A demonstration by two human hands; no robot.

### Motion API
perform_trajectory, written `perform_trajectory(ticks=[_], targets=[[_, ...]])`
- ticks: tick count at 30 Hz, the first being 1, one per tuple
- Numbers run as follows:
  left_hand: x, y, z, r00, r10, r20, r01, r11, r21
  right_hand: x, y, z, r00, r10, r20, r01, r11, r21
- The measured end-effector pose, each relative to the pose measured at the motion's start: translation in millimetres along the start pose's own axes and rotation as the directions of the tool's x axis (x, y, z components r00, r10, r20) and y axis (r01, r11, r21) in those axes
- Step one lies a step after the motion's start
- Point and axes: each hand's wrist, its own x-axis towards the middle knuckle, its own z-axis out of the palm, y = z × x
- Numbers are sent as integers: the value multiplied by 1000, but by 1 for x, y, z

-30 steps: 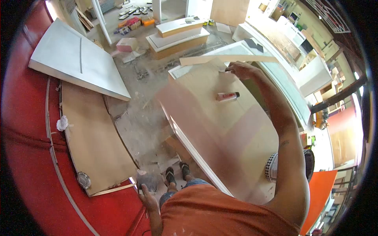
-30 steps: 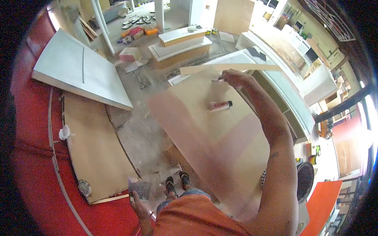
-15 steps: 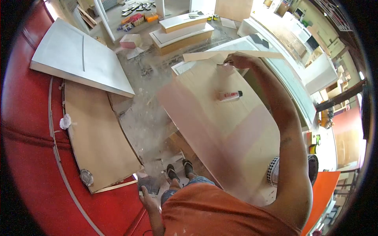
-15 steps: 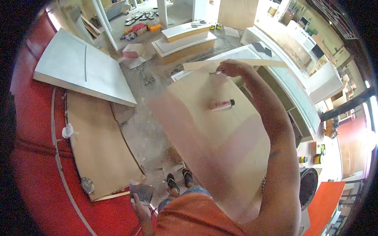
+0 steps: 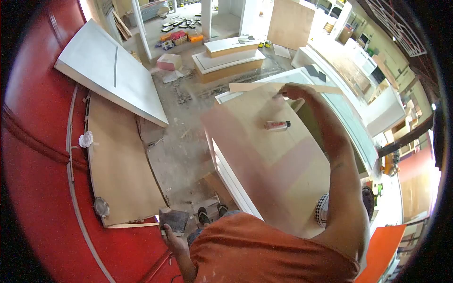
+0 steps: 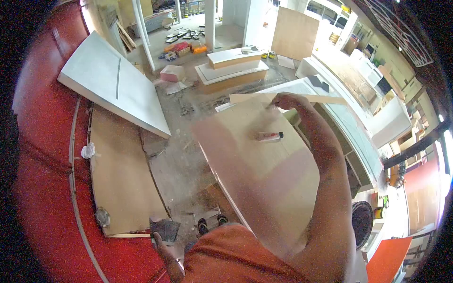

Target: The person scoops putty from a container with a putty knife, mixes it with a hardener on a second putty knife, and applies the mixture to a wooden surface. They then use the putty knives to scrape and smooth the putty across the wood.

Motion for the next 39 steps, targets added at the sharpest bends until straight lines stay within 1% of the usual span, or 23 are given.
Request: perform_trajectory(ticks=[1, 3, 4, 7, 11, 12, 13, 14, 17, 19, 20, 21, 22, 24, 25, 26, 27, 30, 33, 35, 37, 38, 39], targets=[[-10, 11, 4, 1000, 4, -2, -4, 1000, -10, 1, 1, 0, 992, -1, -123, 4, 1000, 22], [-24, 24, 9, 990, 129, 51, -128, 992, -18, 7, 6, 6, 991, 29, -129, -24, 999, 45], [7, 3, -27, 987, 151, 46, -156, 981, 118, 12, 13, 14, 982, 69, -178, -72, 997, -9], [-7, 22, -6, 974, 202, 102, -218, 959, 183, 17, 20, 34, 969, 90, -231, -107, 992, -61], [7, 14, 5, 980, 140, 144, -168, 964, 206, 0, 15, 58, 950, 51, -309, -91, 989, -113], [7, 13, 8, 972, 128, 198, -188, 927, 323, -4, 14, 58, 949, 36, -314, -71, 992, -101], [9, 13, 13, 960, 112, 256, -217, 876, 430, -11, 10, 60, 949, 47, -312, -79, 993, -89], [-5, 18, 34, 963, 78, 257, -131, 971, 199, -16, 6, 57, 969, 64, -239, -75, 997, -37], [-8, 13, 37, 962, 81, 260, -139, 967, 214, -17, 6, 50, 985, 105, -136, -113, 992, -51], [-13, 10, 32, 978, 49, 204, -88, 979, 183, -12, 10, 38, 989, 140, 57, -140, 990, -3], [-16, 12, 28, 989, 17, 148, -42, 985, 166, 4, 6, 26, 937, 222, 269, -129, 938, -323], [-17, 17, 26, 995, -11, 96, -3, 989, 148, 5, 4, 19, 940, 218, 262, -126, 937, -327], [-34, 30, 45, 999, 28, -40, -24, 994, 111, 6, 5, 11, 990, 108, 87, -88, 974, -208], [20, -4, -11, 993, 109, 37, -113, 985, 128, 8, 2, 3, 972, -1, -233, 18, 997, 74], [37, -18, -31, 976, 180, 119, -197, 969, 148, 14, 3, 3, 974, -7, -228, 24, 997, 75], [16, 1, -16, 980, 180, 83, -196, 945, 263, 20, 6, 5, 984, 40, -176, -23, 995, 101], [7, 11, -6, 980, 180, 83, -196, 942, 274, 25, 9, 10, 988, 90, -123, -74, 989, 129], [5, 22, 14, 980, 147, 136, -176, 957, 231, 30, 13, 19, 981, 107, -165, -100, 994, 45], [10, 25, 32, 975, 83, 205, -151, 927, 343, 29, 14, 11, 992, 103, -74, -97, 992, 80], [8, 27, 62, 966, 27, 259, -128, 915, 383, 30, 7, 7, 994, 80, -81, -80, 997, 3], [15, 21, 75, 956, -7, 295, -118, 906, 406, 22, -22, -15, 929, 322, 182, -324, 946, -20], [18, 21, 82, 942, -11, 335, -150, 881, 449, 23, -2, 5, 995, 85, 57, -84, 996, -9], [19, 19, 86, 927, -14, 375, -183, 856, 483, 19, -3, 16, 994, 90, 69, -89, 996, -12]])
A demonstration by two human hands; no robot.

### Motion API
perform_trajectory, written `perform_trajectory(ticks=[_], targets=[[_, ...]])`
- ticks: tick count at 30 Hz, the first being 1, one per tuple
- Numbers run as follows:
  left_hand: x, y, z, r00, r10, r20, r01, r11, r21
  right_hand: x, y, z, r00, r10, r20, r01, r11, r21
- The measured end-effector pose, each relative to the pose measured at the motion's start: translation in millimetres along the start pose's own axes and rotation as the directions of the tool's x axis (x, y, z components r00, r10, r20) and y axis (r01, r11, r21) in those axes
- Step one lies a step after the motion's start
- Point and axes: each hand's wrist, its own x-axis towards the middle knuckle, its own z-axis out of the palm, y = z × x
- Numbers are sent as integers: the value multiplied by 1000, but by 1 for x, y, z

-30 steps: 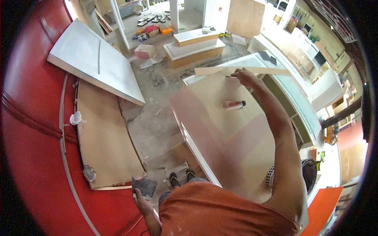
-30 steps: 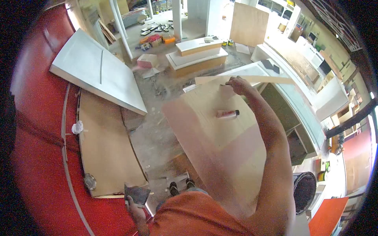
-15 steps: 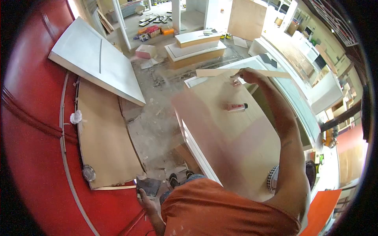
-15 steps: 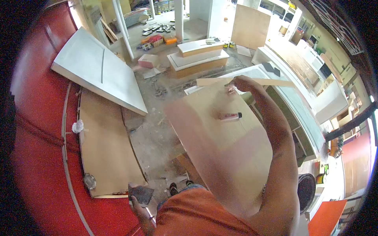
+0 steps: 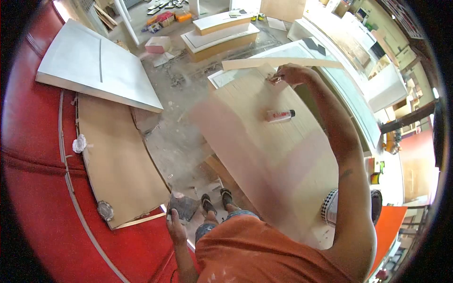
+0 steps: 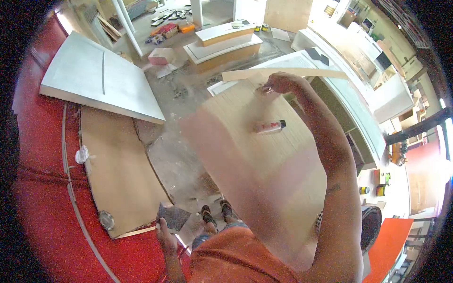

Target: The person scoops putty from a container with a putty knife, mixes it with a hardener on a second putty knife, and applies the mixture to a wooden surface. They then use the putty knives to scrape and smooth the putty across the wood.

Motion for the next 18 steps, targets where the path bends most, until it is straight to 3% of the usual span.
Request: perform_trajectory(ticks=[2, 3, 4, 5, 6, 8, 9, 10, 11, 12, 13, 14, 15, 16, 18], targets=[[12, -3, 21, 999, 43, -23, -44, 997, -63, 1, 3, -2, 1000, -6, 19, 5, 998, 63], [12, -3, 26, 997, 65, -52, -70, 993, -94, 4, -5, 1, 988, 154, 32, -156, 986, 63], [12, -3, 30, 993, 88, -83, -98, 987, -125, 0, -7, -2, 984, 159, 85, -172, 970, 171], [8, 21, 28, 993, -74, 94, 89, 982, -166, -6, -14, -7, 987, 144, 68, -153, 977, 148], [6, 37, 38, 993, -68, 94, 83, 981, -176, -12, -23, -10, 990, 130, 55, -136, 983, 127], [-3, 64, 62, 947, 87, 308, 117, 800, -588, -26, -45, -16, 985, 147, 85, -152, 987, 56], [-3, 76, 72, 947, 111, 301, 100, 789, -606, -27, -51, -31, 980, 168, 106, -167, 986, -20], [-7, 85, 76, 892, 120, 436, 225, 718, -659, -22, -40, -23, 967, 174, 186, -171, 985, -32], [-13, 90, 77, 813, 144, 564, 355, 646, -676, -29, -38, -20, 980, 117, 163, -120, 993, 4], [-15, 83, 82, 861, -28, 508, 412, 625, -663, -37, -39, -21, 989, 62, 132, -68, 997, 39], [-14, 81, 87, 842, 7, 539, 409, 643, -648, -44, -43, -24, 991, 63, 116, -68, 997, 39], [-14, 82, 94, 820, 41, 571, 407, 660, -631, -53, -47, -28, 991, 18, -136, 11, 978, 210], [-21, 96, 103, 818, 49, 573, 403, 661, -632, -64, -57, -35, 925, 12, -379, 131, 928, 350], [-28, 113, 113, 792, 47, 609, 454, 623, -637, -72, -67, -40, 924, 16, -381, 129, 928, 350], [-26, 129, 130, 759, 30, 651, 513, 588, -625, -94, -126, -68, 810, -77, -581, 376, 830, 413]])
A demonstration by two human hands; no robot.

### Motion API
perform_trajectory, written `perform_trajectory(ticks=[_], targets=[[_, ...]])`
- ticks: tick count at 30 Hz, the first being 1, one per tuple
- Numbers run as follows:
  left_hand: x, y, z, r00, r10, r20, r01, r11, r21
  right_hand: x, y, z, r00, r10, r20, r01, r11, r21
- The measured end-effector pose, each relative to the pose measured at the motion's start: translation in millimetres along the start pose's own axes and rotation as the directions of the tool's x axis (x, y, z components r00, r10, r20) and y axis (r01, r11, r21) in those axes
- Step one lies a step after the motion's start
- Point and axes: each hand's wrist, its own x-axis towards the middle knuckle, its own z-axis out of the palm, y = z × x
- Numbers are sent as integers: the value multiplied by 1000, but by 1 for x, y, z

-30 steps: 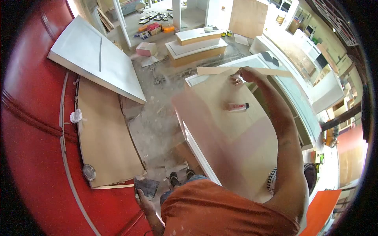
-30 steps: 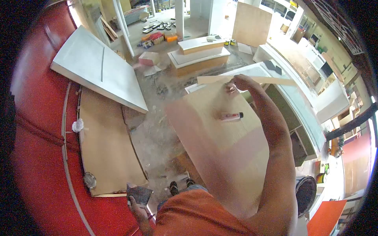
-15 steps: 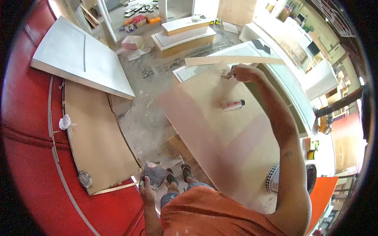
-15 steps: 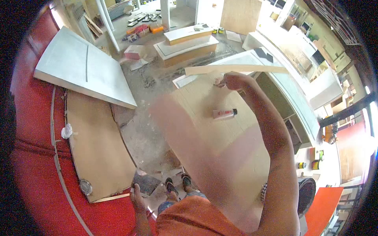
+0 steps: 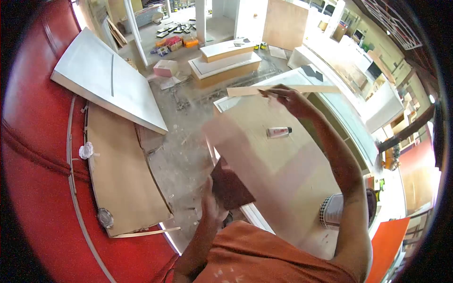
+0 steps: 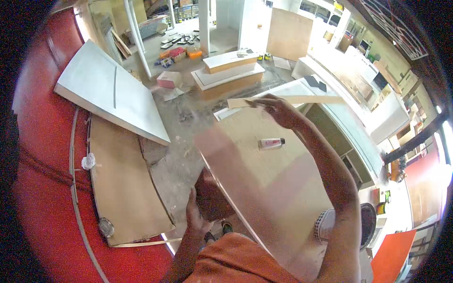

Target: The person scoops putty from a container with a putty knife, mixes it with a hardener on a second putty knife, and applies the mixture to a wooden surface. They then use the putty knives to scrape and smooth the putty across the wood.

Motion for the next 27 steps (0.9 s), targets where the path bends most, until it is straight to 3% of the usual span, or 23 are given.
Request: perform_trajectory(ticks=[2, 3, 4, 5, 6, 7, 8, 9, 12, 13, 14, 17, 20, 21, 22, 23, 24, 26, 27], targets=[[21, -3, -2, 992, 2, 127, 21, 983, -181, -5, -70, 10, 964, -262, 48, 250, 953, 173], [26, -1, -3, 992, 1, 125, 22, 984, -179, -11, -99, 23, 909, -391, 143, 371, 917, 146], [30, 1, -4, 946, 29, 323, 85, 939, -332, -20, -125, 36, 828, -507, 240, 490, 862, 130], [33, 4, -3, 861, 90, 501, 177, 870, -460, -30, -150, 42, 774, -597, 211, 576, 802, 159], [28, 9, 7, 860, 87, 502, 179, 871, -458, -42, -168, 50, 711, -680, 179, 654, 733, 184], [16, 17, 25, 878, 113, 465, 106, 902, -418, -53, -173, 64, 714, -678, 177, 653, 735, 182], [5, 23, 40, 892, 141, 429, 34, 926, -375, -64, -172, 81, 716, -698, 15, 687, 708, 162], [-2, 27, 48, 932, 213, 293, -148, 962, -230, -70, -168, 92, 695, -705, -144, 719, 681, 137], [-9, 22, 23, 952, 212, 221, -170, 966, -194, -80, -156, 105, 692, -708, -143, 722, 683, 111], [-17, 20, 20, 920, 340, 192, -360, 930, 79, -83, -155, 101, 688, -718, -105, 725, 685, 69], [-18, 20, 18, 919, 344, 194, -365, 928, 80, -79, -153, 97, 685, -721, -106, 729, 682, 68], [-20, 17, 3, 884, 397, 248, -416, 909, 27, -62, -151, 81, 584, -806, 97, 811, 575, -105], [-18, 14, -52, 889, 429, 157, -449, 884, 129, -45, -155, 69, 524, -826, 206, 851, 502, -154], [-7, 16, -102, 846, 353, 400, -345, 934, -93, -42, -159, 61, 549, -779, 303, 835, 505, -217], [0, 17, -128, 720, 307, 623, -169, 947, -272, -33, -147, 67, 618, -681, 393, 783, 484, -391], [-46, 17, -6, 775, 620, 123, -626, 726, 284, -25, -112, 73, 617, -665, 421, 784, 473, -402], [-53, 14, -5, 787, 603, 127, -611, 738, 287, -22, -88, 71, 625, -640, 447, 779, 471, -415], [-59, 14, -12, 839, 534, 103, -534, 772, 344, -15, -52, 55, 863, -313, 397, 492, 702, -515], [-56, 17, -22, 903, 425, 61, -428, 875, 227, 1, -24, 45, 932, -138, 335, 311, 779, -544]])
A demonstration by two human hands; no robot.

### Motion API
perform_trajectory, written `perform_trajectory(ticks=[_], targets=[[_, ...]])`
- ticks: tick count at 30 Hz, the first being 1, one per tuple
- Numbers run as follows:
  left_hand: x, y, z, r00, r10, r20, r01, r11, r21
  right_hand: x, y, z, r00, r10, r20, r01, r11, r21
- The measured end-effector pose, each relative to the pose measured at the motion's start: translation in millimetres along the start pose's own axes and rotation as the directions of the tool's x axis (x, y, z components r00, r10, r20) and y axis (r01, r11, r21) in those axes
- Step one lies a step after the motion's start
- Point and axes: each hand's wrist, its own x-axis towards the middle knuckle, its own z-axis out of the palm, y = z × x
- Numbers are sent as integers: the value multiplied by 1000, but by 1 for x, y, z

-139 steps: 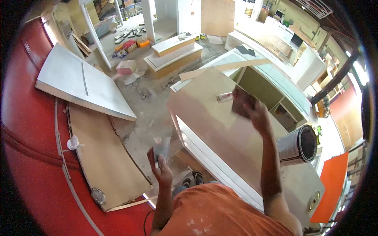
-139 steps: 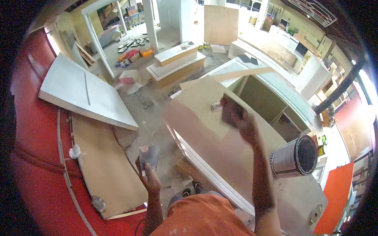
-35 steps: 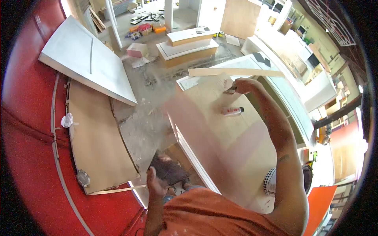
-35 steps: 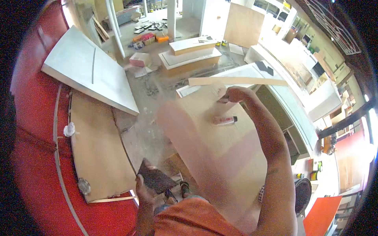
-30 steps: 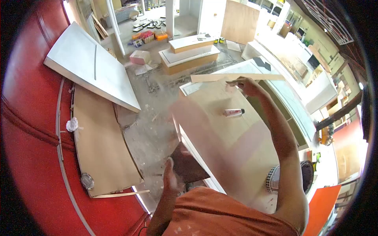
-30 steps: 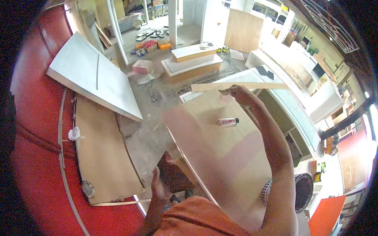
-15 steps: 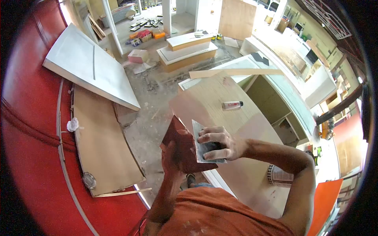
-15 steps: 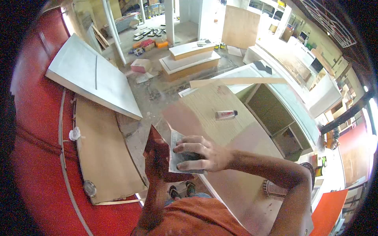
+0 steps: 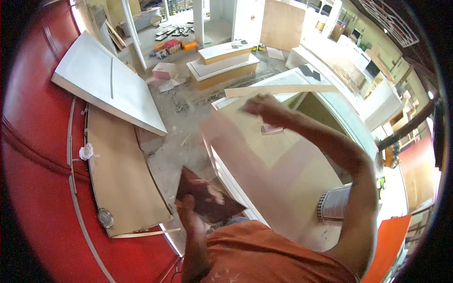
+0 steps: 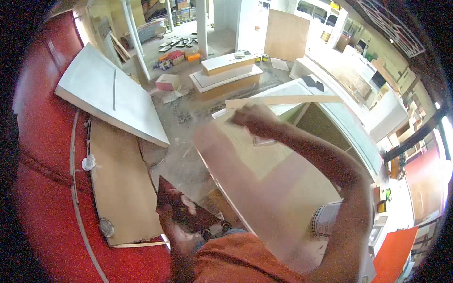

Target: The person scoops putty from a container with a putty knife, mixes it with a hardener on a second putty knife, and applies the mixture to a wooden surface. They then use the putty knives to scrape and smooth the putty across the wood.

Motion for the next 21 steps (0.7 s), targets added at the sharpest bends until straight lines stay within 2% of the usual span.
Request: perform_trajectory(ticks=[1, 2, 3, 4, 6, 8, 10, 11, 13, 14, 15, 16, 17, 18, 19, 21], targets=[[2, 11, 12, 985, 38, 168, -29, 998, -56, 5, 33, 14, 979, 194, 61, -198, 978, 62], [-2, 8, 3, 999, 28, 41, -25, 998, -62, 9, 61, 23, 946, 307, 107, -318, 942, 104], [-10, 3, -7, 996, 18, -89, -24, 997, -67, 10, 100, 56, 936, 343, 82, -351, 929, 118], [-16, 0, -13, 995, 20, -97, -26, 998, -63, 15, 107, 48, 886, 399, 236, -428, 900, 82], [-25, -3, -22, 972, 35, -234, -51, 997, -64, 18, 147, 81, 891, 407, 200, -432, 896, 100], [-35, -11, -56, 972, 8, -233, -16, 999, -31, 19, 160, 101, 893, 417, 168, -438, 890, 122], [-39, -3, -67, 978, -68, -197, 73, 997, 18, 21, 160, 107, 825, 509, 244, -543, 834, 98], [-41, -2, -72, 976, -71, -204, 77, 997, 19, 18, 164, 116, 825, 506, 251, -542, 834, 100], [-43, -6, -83, 961, -74, -266, 59, 996, -62, 12, 177, 138, 859, 488, 154, -507, 853, 127], [-39, -12, -86, 952, -28, -306, -10, 992, -124, 12, 181, 135, 859, 484, 164, -505, 855, 119], [-42, -16, -92, 948, -41, -317, -1, 991, -131, 6, 182, 128, 891, 416, 180, -443, 883, 151], [-46, -16, -99, 930, -38, -366, 13, 997, -73, -1, 178, 124, 916, 351, 193, -386, 902, 191], [-48, -16, -103, 912, -27, -410, 24, 1000, -14, -3, 172, 119, 913, 354, 202, -391, 900, 193], [-44, -12, -92, 952, -39, -303, 18, 997, -72, -1, 168, 114, 906, 350, 238, -387, 913, 133], [-45, -16, -95, 951, -45, -305, 24, 997, -72, -1, 161, 109, 896, 349, 273, -381, 922, 74], [-42, -25, -97, 970, -51, -238, 18, 990, -138, -4, 147, 100, 882, 380, 278, -417, 904, 88]])
